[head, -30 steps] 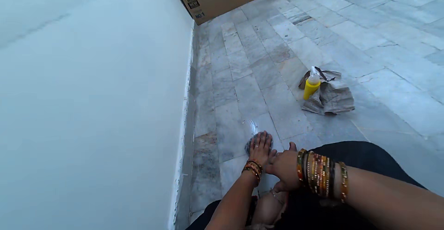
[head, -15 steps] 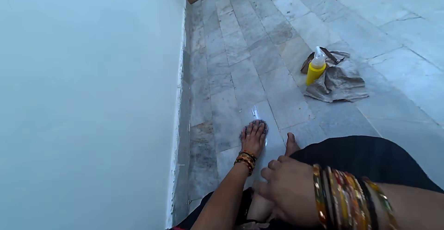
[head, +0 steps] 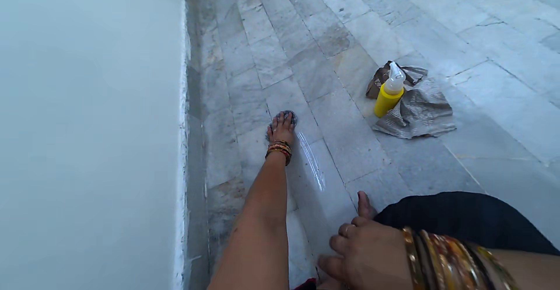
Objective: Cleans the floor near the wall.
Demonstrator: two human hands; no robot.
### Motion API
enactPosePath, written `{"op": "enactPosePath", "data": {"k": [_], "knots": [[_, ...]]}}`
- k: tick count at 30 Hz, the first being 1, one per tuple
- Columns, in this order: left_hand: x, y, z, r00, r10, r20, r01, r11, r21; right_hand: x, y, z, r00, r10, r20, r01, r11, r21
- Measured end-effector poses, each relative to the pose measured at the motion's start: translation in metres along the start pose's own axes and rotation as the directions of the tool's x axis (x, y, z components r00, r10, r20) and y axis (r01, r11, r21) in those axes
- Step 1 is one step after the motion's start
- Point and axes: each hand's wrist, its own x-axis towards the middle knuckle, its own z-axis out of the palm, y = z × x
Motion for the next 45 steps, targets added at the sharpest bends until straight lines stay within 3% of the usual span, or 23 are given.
{"op": "enactPosePath", "data": {"k": [5,12,17,24,29,32,36,40,45], "knots": [[-0.075,-0.008,0.031,0.991,0.110,-0.071,-0.120,0.981,-0.151,0.013,-0.004,-0.009,0.985,0.088,0.148,-0.091,0.996,0.014],[-0.210,-0.020,0.072,0.977,0.211,-0.023,-0.212,0.960,-0.181,0.014,-0.029,0.001,0.960,0.229,0.161,-0.223,0.973,-0.055],[-0.250,-0.017,0.063,0.987,0.153,0.043,-0.142,0.971,-0.190,0.003,-0.044,0.024,0.972,0.189,0.137,-0.176,0.979,-0.098],[-0.216,0.001,0.056,0.999,0.033,-0.027,-0.039,0.972,-0.233,-0.010,-0.048,0.018,0.993,0.050,0.109,-0.039,0.994,-0.105],[-0.125,0.018,0.017,0.994,0.014,0.109,0.005,0.985,-0.171,-0.007,-0.035,0.015,0.986,-0.161,0.047,0.164,0.985,-0.056],[-0.065,0.026,-0.003,0.988,-0.001,0.152,0.018,0.994,-0.107,-0.003,-0.021,0.010,0.989,-0.124,0.075,0.126,0.992,-0.021],[-0.019,0.038,-0.020,0.987,-0.059,0.151,0.064,0.997,-0.033,0.005,-0.004,-0.008,0.993,0.056,0.106,-0.057,0.998,0.007],[-0.032,0.039,-0.017,0.985,-0.072,0.156,0.077,0.997,-0.030,0.012,0.001,-0.017,0.968,0.183,0.170,-0.192,0.981,0.038],[-0.107,0.021,-0.004,0.960,-0.050,0.276,0.058,0.998,-0.023,0.019,-0.004,-0.011,0.959,0.233,0.164,-0.242,0.970,0.037]]}}
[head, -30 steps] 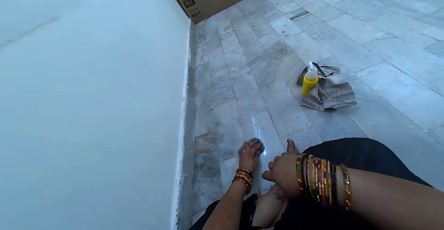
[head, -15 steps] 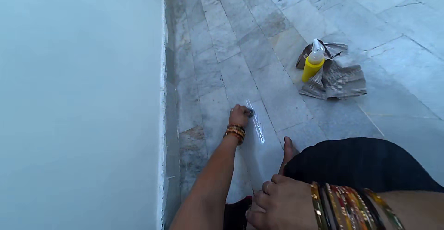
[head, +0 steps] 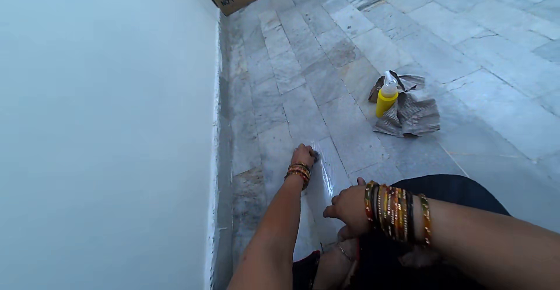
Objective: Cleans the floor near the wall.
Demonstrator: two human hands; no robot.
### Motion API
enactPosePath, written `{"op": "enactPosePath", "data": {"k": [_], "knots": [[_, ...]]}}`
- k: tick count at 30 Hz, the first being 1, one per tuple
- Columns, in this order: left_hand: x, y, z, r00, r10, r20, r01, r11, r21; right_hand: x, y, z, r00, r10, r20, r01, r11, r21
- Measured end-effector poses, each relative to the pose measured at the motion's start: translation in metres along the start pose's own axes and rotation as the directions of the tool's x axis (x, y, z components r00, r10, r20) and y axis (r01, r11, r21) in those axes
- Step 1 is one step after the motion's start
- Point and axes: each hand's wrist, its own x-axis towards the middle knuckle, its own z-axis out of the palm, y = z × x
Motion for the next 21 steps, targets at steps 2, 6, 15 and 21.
{"op": "enactPosePath", "data": {"k": [2,6,15,21], "knots": [[-0.031,-0.009,0.014,0.999,-0.008,0.044,0.007,1.000,0.016,-0.001,-0.008,0.002,1.000,0.014,-0.013,-0.015,0.999,-0.040],[-0.081,-0.023,0.042,0.990,-0.044,0.135,0.038,0.998,0.041,-0.008,-0.030,0.020,1.000,-0.010,-0.026,0.006,0.991,-0.134],[-0.070,-0.026,0.035,0.987,-0.005,0.160,-0.002,0.999,0.044,-0.022,-0.049,0.036,0.977,-0.212,0.023,0.212,0.957,-0.199],[0.006,0.008,-0.013,0.984,0.039,0.172,-0.056,0.994,0.095,-0.022,-0.034,0.021,0.965,-0.263,-0.019,0.255,0.947,-0.197]]}}
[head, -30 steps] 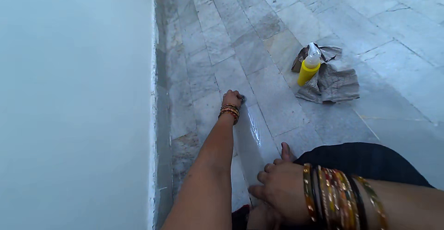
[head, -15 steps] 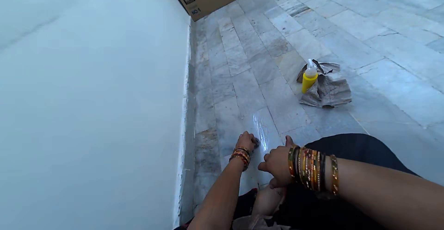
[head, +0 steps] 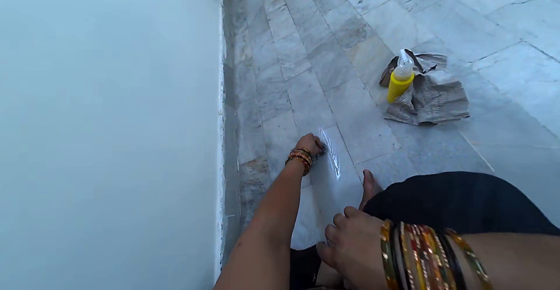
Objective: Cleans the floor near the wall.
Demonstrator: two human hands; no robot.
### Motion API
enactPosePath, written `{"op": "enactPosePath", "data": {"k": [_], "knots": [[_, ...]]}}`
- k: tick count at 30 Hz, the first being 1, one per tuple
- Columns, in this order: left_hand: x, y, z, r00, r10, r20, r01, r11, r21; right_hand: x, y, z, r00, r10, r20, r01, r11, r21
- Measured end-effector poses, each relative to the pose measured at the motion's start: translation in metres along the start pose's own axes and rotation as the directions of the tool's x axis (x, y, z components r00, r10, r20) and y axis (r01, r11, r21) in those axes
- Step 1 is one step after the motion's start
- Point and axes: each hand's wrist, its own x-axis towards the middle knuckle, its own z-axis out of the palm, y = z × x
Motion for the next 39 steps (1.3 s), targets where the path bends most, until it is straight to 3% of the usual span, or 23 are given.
{"op": "enactPosePath", "data": {"k": [5,9,12,18,23,26,29,33,39], "knots": [[0.048,0.018,-0.043,0.999,0.013,-0.048,-0.011,0.999,0.039,-0.005,0.013,0.004,0.987,-0.114,-0.113,0.120,0.992,0.047],[0.056,0.027,-0.049,0.997,-0.015,-0.082,0.020,0.998,0.066,0.004,0.027,-0.004,1.000,0.028,0.013,-0.029,0.997,0.074],[0.040,0.027,-0.035,0.995,-0.036,-0.093,0.040,0.998,0.049,0.007,0.034,-0.008,0.989,0.130,0.070,-0.137,0.985,0.101],[-0.027,-0.006,0.010,0.999,-0.027,0.021,0.025,0.996,0.090,0.010,0.027,-0.006,0.953,0.283,0.110,-0.295,0.948,0.117],[-0.081,-0.037,0.059,0.992,-0.109,0.070,0.107,0.994,0.032,0.020,0.009,0.008,0.965,0.247,0.092,-0.249,0.968,0.010],[-0.099,-0.034,0.075,0.988,-0.094,0.123,0.089,0.995,0.047,0.017,-0.009,0.017,0.976,0.197,0.096,-0.197,0.980,-0.016],[-0.106,-0.029,0.083,0.988,-0.132,0.086,0.133,0.991,-0.005,0.015,-0.019,0.024,0.988,0.126,0.093,-0.124,0.992,-0.030],[-0.085,-0.026,0.074,0.990,-0.135,-0.037,0.128,0.981,-0.143,0.008,-0.020,0.021,0.995,0.053,0.080,-0.052,0.998,-0.021],[-0.015,-0.019,0.008,0.991,-0.120,-0.060,0.116,0.991,-0.072,0.004,-0.004,0.016,0.999,-0.011,0.038,0.011,1.000,0.003]]}}
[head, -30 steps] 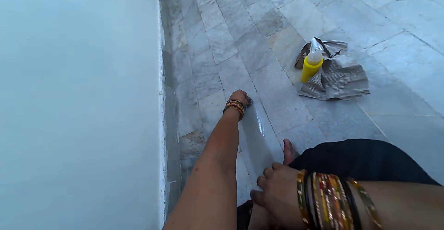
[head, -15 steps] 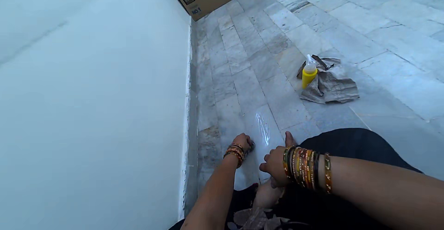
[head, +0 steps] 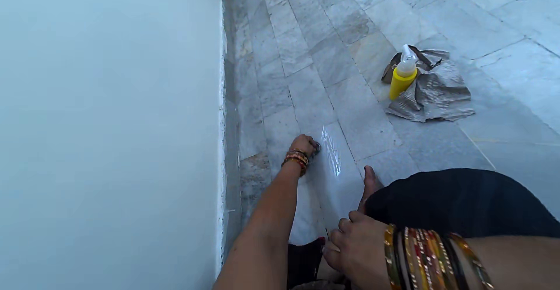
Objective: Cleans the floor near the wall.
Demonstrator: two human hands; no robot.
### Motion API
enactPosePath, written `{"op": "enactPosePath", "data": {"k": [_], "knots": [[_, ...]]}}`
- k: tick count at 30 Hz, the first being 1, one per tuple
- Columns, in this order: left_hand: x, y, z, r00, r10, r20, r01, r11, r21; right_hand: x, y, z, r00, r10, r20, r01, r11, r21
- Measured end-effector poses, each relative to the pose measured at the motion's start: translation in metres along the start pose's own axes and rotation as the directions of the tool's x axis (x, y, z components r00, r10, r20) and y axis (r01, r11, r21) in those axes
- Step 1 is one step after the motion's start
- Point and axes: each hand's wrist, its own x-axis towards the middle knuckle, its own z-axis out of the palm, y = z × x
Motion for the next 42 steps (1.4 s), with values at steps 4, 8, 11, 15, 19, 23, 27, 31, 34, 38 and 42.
{"op": "enactPosePath", "data": {"k": [4,8,11,15,19,23,27,31,34,38,42], "knots": [[0.045,-0.002,-0.043,0.997,-0.026,-0.074,0.031,0.997,0.064,-0.003,0.020,-0.010,0.999,0.014,-0.046,-0.011,0.999,0.052],[0.066,-0.003,-0.056,0.984,-0.082,-0.161,0.097,0.991,0.090,0.002,0.033,-0.021,0.997,0.080,-0.003,-0.079,0.995,0.055],[0.056,-0.003,-0.046,0.981,-0.088,-0.170,0.100,0.993,0.060,0.007,0.036,-0.025,0.991,0.131,0.029,-0.132,0.988,0.075],[0.017,-0.002,-0.015,0.997,-0.042,-0.065,0.047,0.996,0.071,0.011,0.030,-0.030,0.976,0.203,0.080,-0.211,0.973,0.097],[-0.033,0.009,0.028,1.000,0.010,0.015,-0.011,0.999,0.050,0.018,0.020,-0.023,0.976,0.210,0.060,-0.213,0.976,0.046],[-0.072,0.011,0.063,0.996,0.013,0.086,-0.019,0.997,0.070,0.017,-0.002,-0.005,0.976,0.212,0.050,-0.212,0.977,-0.009],[-0.095,0.013,0.072,0.990,0.003,0.138,-0.017,0.995,0.094,0.006,-0.020,0.013,0.989,0.140,0.045,-0.140,0.990,-0.014],[-0.076,0.006,0.062,0.996,0.018,0.092,-0.025,0.997,0.076,0.002,-0.020,0.010,0.995,0.090,0.037,-0.089,0.996,-0.029],[-0.043,0.004,0.037,0.997,0.025,0.077,-0.032,0.996,0.086,0.000,-0.015,0.001,0.997,0.072,0.011,-0.071,0.997,-0.042],[0.004,0.010,-0.002,0.997,0.052,0.056,-0.057,0.994,0.092,-0.001,0.000,0.000,0.999,-0.007,-0.046,0.007,1.000,-0.005],[0.049,0.009,-0.039,0.998,0.059,-0.026,-0.056,0.991,0.120,-0.003,0.015,-0.003,0.994,-0.043,-0.105,0.045,0.999,0.008]]}}
